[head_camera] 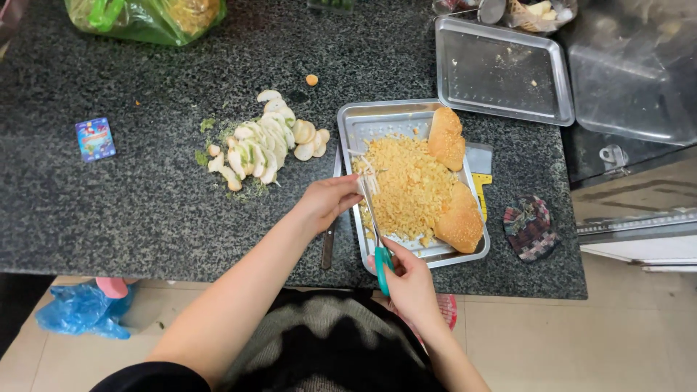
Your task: Shredding a white vegetable into a tray of breadcrumbs and bread using a knife and scissors.
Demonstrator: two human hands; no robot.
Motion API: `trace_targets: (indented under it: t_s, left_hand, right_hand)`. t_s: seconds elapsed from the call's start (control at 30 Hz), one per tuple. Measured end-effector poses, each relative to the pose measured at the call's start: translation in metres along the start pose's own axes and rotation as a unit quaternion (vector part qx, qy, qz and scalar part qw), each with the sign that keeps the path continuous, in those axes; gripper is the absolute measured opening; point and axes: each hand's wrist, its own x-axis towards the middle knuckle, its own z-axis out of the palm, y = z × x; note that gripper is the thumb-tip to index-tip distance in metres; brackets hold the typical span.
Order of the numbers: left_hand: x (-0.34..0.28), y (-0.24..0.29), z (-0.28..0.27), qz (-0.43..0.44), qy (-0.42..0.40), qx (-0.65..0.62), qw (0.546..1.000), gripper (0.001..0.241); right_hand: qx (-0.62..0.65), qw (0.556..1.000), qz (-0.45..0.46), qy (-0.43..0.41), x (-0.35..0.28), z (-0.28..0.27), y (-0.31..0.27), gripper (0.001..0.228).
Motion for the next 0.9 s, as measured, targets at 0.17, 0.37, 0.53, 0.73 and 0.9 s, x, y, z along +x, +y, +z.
trace_targets:
  t_s: [0.17,0.37,0.53,0.73,0.9]
  left_hand:
    - [0.004,-0.006,-0.004,0.006,0.005,0.013,1.0,0.037]
    - [0.005,-0.006,-0.002,0.008,0.0,0.009,1.0,0.036]
    - [0.01,-0.012,-0.005,0.001,-0.001,-0.012,1.0,0.035]
    - [0.011,-0.013,-0.004,0.001,0.013,-0.04,0.999,0.039]
    - [0.003,-0.008,0.003,-0.002,0.022,-0.02,1.0,0.033]
  right_hand:
    - [-0.008,1.0,-0.02,0.001,0.001,-0.001,0.0,0.054]
    - [-0.027,0.999,-0.025,0.006,0.003,-0.004,0.007,0.052]
    - [0.004,1.0,-0.02,0.007,0.004,-0.002,0.015,0.05]
    - [0.005,0.999,-0.039,0.006,0.001,-0.003,0.008,0.054]
    - [0.001,1.0,-0.027,-0.002,-0.001,-0.009,0.007,0.052]
